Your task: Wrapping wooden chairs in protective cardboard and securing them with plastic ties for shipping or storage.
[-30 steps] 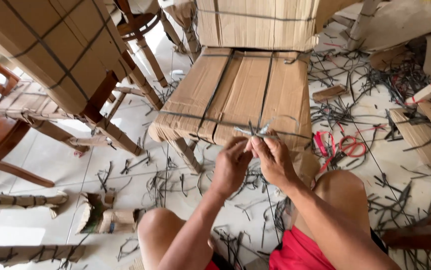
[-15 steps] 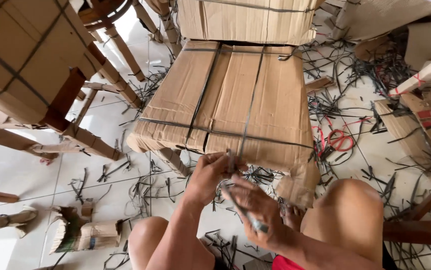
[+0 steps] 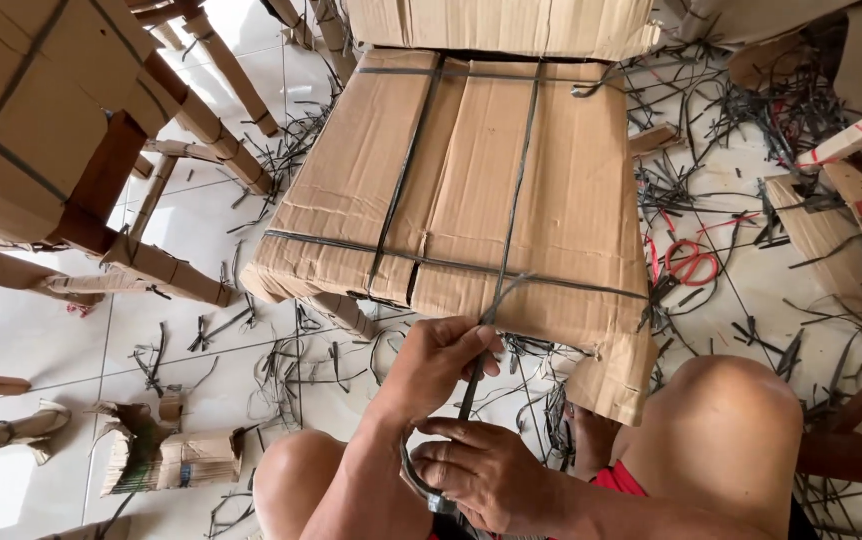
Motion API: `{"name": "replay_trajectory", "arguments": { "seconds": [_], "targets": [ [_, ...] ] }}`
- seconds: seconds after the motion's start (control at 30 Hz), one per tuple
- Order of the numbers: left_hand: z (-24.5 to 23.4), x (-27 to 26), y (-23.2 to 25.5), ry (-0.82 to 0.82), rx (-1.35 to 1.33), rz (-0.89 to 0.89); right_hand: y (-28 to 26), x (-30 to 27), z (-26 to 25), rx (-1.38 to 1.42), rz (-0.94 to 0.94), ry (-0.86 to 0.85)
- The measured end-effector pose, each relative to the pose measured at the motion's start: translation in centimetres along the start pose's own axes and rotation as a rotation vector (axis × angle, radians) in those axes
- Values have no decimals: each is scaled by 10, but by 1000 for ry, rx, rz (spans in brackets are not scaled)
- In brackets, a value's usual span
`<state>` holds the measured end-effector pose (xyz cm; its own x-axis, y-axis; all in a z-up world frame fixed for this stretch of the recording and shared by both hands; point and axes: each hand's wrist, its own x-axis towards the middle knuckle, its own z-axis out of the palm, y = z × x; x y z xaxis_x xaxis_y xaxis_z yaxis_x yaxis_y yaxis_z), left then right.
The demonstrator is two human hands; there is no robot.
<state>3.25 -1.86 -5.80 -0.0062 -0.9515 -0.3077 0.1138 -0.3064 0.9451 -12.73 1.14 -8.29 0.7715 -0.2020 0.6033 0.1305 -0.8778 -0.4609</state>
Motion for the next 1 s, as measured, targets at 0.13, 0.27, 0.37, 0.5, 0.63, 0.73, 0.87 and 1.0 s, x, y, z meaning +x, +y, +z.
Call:
{"name": "replay_trajectory", "arguments": {
  "seconds": [0.13, 0.27, 0.37, 0.5, 0.63, 0.73, 0.87, 1.0],
  "targets": [
    [-13, 0, -2, -3, -217, 141, 4, -5, -7, 19, 66, 115],
    [-21, -6, 2, 39, -256, 182, 16, 3, -33, 125, 543, 426],
    [-21, -7, 2, 60, -209, 168, 36, 16, -43, 253, 867, 268],
    [-21, -4, -1, 21, -206, 175, 54, 13, -24, 355, 597, 243],
    [-15, -6, 8, 13, -8, 333, 46, 27, -36, 195, 611, 265],
    [-4, -11, 20, 177, 404, 515, 45, 26, -41, 165, 644, 277],
    [-2, -13, 18, 384, 893, 678, 37, 28, -41, 158, 699, 317],
    [1, -14, 11, 389, 781, 609, 42, 25, -38, 269, 759, 300]
  ]
}}
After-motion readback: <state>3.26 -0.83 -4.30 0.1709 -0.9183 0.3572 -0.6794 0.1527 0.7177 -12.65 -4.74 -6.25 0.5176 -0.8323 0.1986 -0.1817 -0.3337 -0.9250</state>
